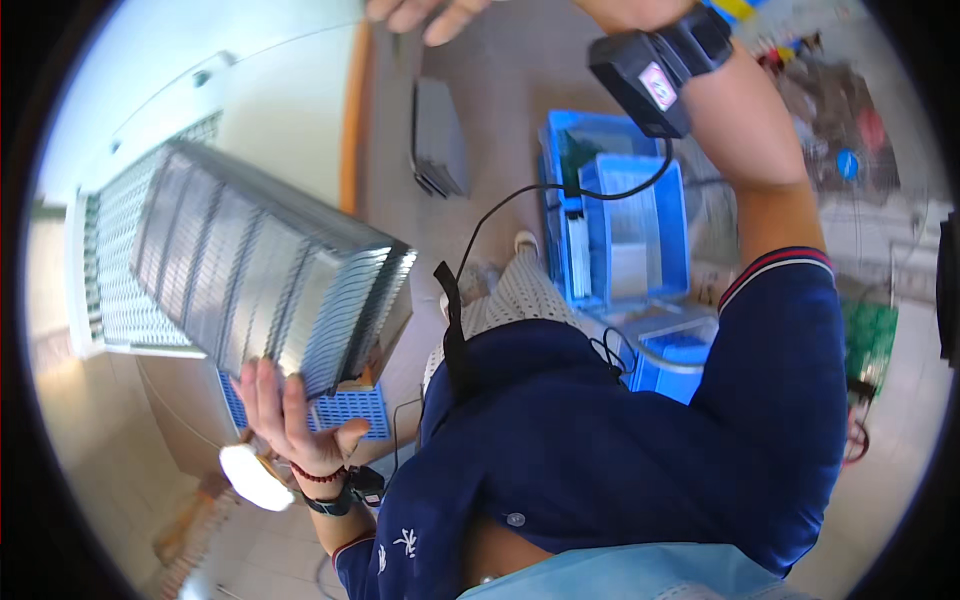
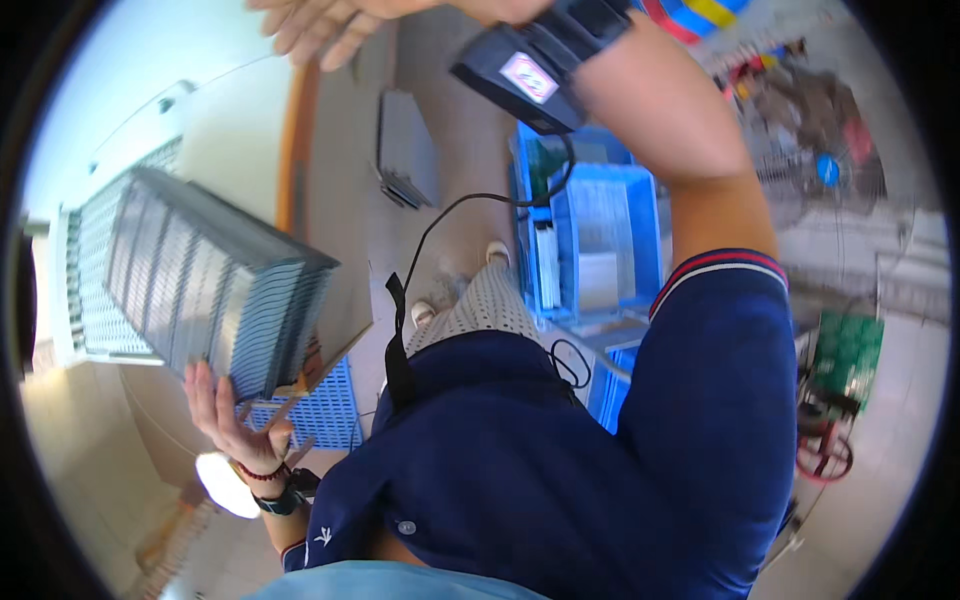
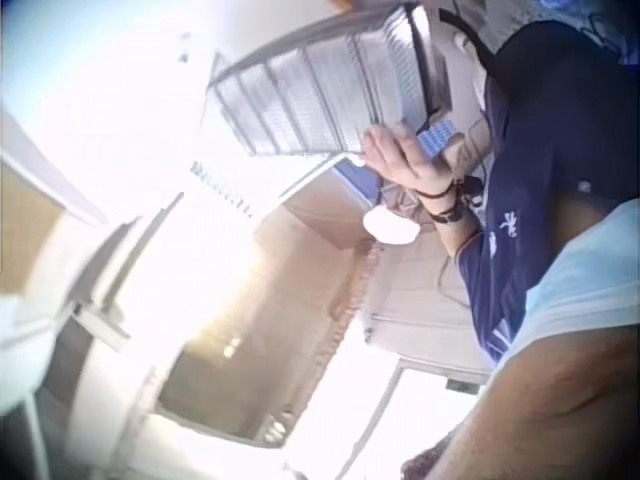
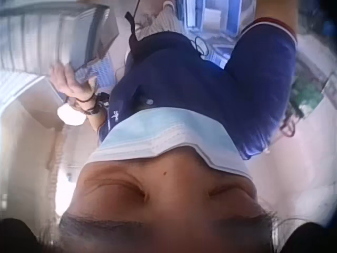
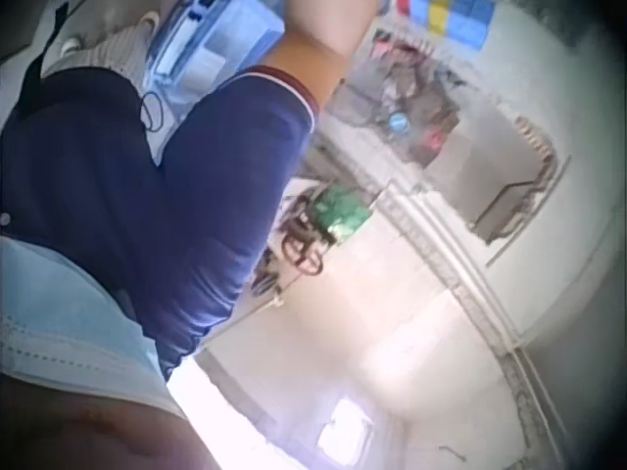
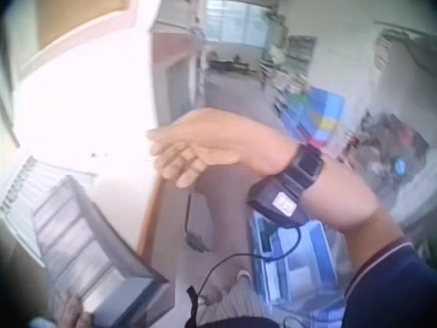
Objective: The person is seen picking up, inspecting, and sorting metal louvered or finned components into bins and a processing machine.
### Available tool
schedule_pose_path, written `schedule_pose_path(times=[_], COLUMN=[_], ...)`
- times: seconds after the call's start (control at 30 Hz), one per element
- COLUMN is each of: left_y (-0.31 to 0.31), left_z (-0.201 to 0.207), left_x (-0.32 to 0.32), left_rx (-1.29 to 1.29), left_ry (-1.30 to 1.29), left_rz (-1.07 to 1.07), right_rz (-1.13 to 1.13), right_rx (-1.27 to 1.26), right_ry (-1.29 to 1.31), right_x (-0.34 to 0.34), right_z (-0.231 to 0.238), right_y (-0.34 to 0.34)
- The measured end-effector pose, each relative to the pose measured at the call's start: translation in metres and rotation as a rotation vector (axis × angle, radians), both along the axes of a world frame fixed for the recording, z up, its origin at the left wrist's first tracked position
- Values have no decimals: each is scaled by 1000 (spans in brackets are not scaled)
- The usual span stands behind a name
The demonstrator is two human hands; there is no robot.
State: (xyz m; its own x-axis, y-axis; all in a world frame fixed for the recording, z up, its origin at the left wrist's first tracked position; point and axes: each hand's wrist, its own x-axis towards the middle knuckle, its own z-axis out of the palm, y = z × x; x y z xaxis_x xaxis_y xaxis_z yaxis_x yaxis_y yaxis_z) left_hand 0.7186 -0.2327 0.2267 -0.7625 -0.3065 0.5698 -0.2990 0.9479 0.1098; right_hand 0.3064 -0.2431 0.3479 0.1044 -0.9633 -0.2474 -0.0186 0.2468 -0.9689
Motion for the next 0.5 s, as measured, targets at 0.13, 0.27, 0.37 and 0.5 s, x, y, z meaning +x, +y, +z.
schedule_pose_path(times=[0.13,0.27,0.37,0.5], left_y=[1,6,-5,10], left_z=[-25,-26,-33,-14], left_x=[-8,-19,-18,-2], left_rx=[-90,-192,-221,-263], left_ry=[85,178,147,89], left_rz=[14,-48,13,195], right_rz=[-418,-852,-1220,-1545], right_rx=[120,368,568,770], right_ry=[-283,-187,-482,-571], right_x=[-80,-123,-124,-103], right_z=[-106,-210,-294,-412], right_y=[127,300,425,496])
